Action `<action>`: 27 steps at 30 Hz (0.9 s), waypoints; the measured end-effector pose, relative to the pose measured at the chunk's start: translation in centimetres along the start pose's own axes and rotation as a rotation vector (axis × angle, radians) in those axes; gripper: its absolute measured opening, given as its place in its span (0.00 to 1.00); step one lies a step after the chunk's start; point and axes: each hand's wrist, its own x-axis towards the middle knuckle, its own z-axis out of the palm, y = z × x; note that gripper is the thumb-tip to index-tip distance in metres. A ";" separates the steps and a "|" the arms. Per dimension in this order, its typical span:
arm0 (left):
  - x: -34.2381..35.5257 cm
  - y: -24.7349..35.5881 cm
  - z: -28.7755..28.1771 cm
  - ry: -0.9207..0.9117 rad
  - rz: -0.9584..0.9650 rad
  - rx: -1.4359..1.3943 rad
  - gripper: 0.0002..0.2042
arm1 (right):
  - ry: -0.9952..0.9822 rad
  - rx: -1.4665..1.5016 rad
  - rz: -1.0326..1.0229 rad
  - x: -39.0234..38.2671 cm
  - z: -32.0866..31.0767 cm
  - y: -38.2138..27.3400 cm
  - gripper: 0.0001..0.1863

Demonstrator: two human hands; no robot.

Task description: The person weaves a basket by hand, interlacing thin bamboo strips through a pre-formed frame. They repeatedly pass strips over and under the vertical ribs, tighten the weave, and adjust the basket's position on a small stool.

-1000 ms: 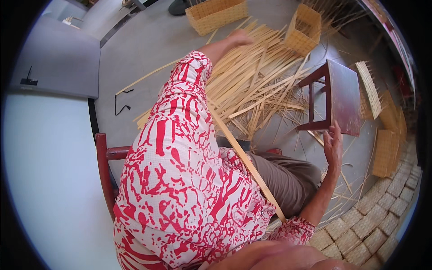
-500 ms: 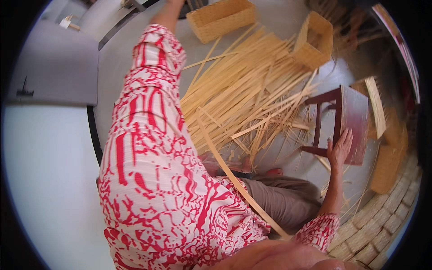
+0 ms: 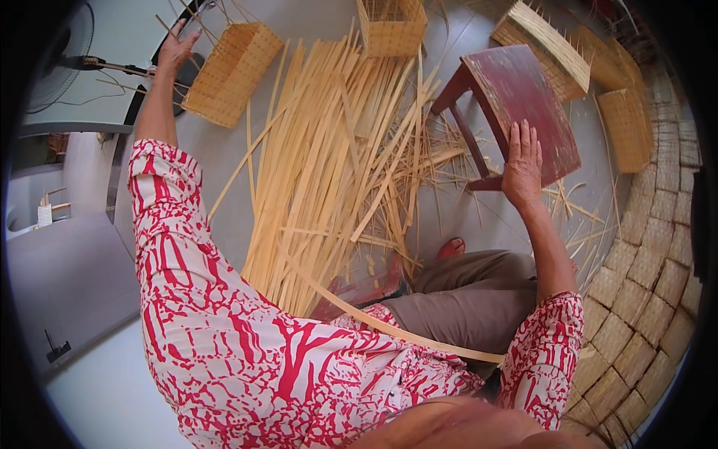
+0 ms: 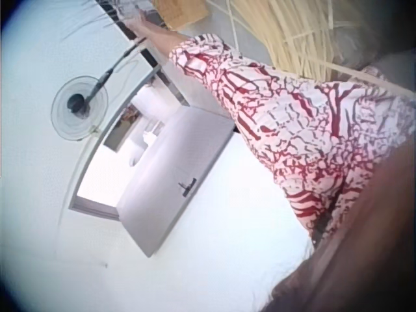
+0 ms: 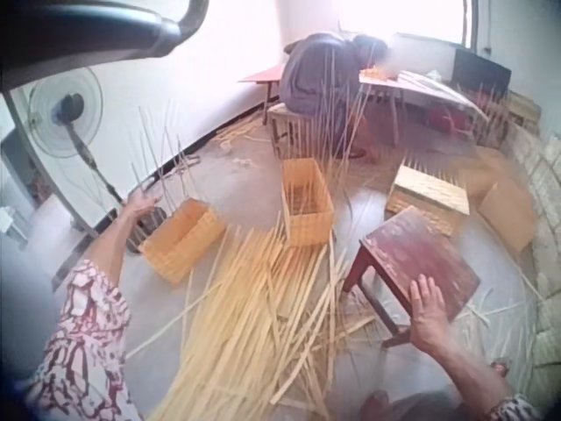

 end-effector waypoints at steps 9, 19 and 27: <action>-4.4 4.7 7.4 0.171 0.029 0.516 0.22 | 0.042 -0.061 -0.011 0.6 0.6 1.4 0.45; 3.6 4.9 -4.3 0.362 0.181 0.724 0.17 | -0.152 -0.064 0.000 3.9 3.5 1.7 0.48; 8.5 23.8 -9.6 -0.292 0.363 -0.125 0.17 | -0.465 1.545 0.481 5.4 0.3 -5.9 0.44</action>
